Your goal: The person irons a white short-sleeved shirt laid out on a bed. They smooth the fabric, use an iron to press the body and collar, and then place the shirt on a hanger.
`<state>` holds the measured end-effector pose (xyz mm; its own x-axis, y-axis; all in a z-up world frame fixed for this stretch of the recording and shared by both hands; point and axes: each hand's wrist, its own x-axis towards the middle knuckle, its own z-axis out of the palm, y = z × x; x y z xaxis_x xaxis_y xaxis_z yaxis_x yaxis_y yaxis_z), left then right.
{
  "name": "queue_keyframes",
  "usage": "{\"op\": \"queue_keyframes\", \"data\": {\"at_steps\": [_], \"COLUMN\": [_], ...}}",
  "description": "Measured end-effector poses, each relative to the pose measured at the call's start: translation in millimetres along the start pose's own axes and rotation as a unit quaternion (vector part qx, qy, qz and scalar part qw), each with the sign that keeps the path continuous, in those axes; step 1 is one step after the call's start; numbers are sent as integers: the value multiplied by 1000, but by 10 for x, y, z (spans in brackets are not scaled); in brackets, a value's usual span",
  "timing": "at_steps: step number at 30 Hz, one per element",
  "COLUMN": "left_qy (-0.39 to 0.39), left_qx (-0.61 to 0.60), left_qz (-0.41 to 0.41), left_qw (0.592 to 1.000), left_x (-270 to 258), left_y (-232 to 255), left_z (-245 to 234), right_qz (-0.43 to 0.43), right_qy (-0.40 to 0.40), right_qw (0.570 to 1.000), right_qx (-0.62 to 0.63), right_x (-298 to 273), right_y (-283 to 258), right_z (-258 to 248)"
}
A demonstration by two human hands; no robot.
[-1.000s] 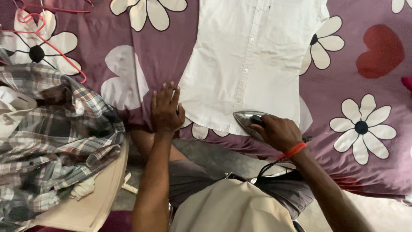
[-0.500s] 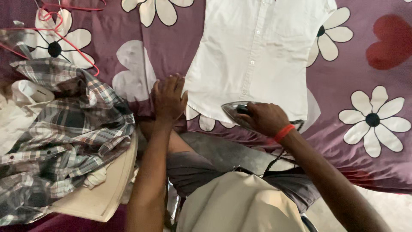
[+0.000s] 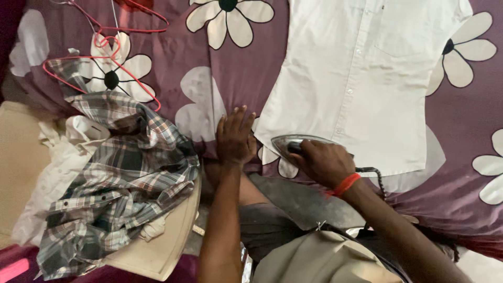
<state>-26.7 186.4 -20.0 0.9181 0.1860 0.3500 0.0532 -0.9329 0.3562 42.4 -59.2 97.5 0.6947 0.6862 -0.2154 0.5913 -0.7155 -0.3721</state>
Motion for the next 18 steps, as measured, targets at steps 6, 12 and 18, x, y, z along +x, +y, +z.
{"op": "queue_keyframes", "data": {"at_steps": [6,12,18], "left_qy": [2,19,17], "left_qx": [-12,-5,-9], "left_qz": [-4,1,7], "left_qw": [1000,1000,1000], "left_x": [-30,-16,-5], "left_y": [37,2,-24], "left_z": [-42,25,18], "right_qz": [12,74,81], "right_qy": [-2,-37,-36], "right_qw": [1000,996,996], "right_qx": [6,17,-11], "right_x": [90,-334,-25], "right_y": [-156,124,-42], "right_z": [45,-162,-35]}}
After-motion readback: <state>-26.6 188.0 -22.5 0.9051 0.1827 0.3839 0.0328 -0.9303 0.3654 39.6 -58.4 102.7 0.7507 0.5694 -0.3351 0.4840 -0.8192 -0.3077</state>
